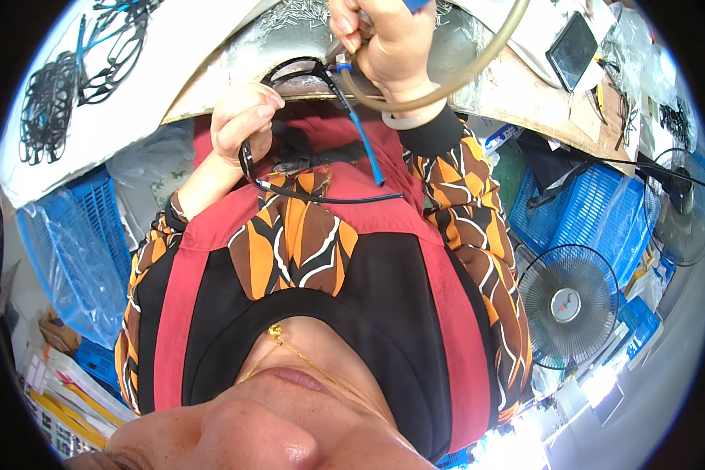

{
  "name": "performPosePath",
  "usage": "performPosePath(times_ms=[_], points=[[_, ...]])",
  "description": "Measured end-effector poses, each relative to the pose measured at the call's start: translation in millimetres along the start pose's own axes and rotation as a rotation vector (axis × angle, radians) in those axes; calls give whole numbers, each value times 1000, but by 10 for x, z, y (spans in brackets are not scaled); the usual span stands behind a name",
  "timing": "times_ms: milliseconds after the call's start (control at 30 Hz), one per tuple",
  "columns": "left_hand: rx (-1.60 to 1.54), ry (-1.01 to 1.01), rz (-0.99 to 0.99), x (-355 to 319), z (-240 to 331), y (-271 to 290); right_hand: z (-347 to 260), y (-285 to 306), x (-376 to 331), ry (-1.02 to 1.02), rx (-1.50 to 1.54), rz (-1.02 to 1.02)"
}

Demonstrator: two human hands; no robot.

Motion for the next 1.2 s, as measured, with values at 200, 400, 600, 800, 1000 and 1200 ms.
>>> performPosePath(times_ms=[200,400,600,800,1000,1200], points=[[211,51,-159,259,317,235,-446,180,-308,-13,51,-55],[1085,32,-255,356,990,1334,-676,1671,-43,-31,-390,616],[1424,78,-587,270,1270,1546,-792,1765,-126,210,-1006,624],[1456,140,-441,451,386,1624,-670,855,-52,471,-1184,451],[1494,451,-463,484,-62,1868,-635,229,139,557,-1090,45],[1512,750,-502,578,-51,1823,-214,-479,1267,562,-1390,-329]])
Point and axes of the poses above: each hand's wrist, its own x-axis towards the middle knuckle, its own y-axis out of the back of the hand, z = x × y, the point moved 6 cm from there along x, towards the middle knuckle, and after that the axes turned 11 degrees about -x, right-handed, at the moved point
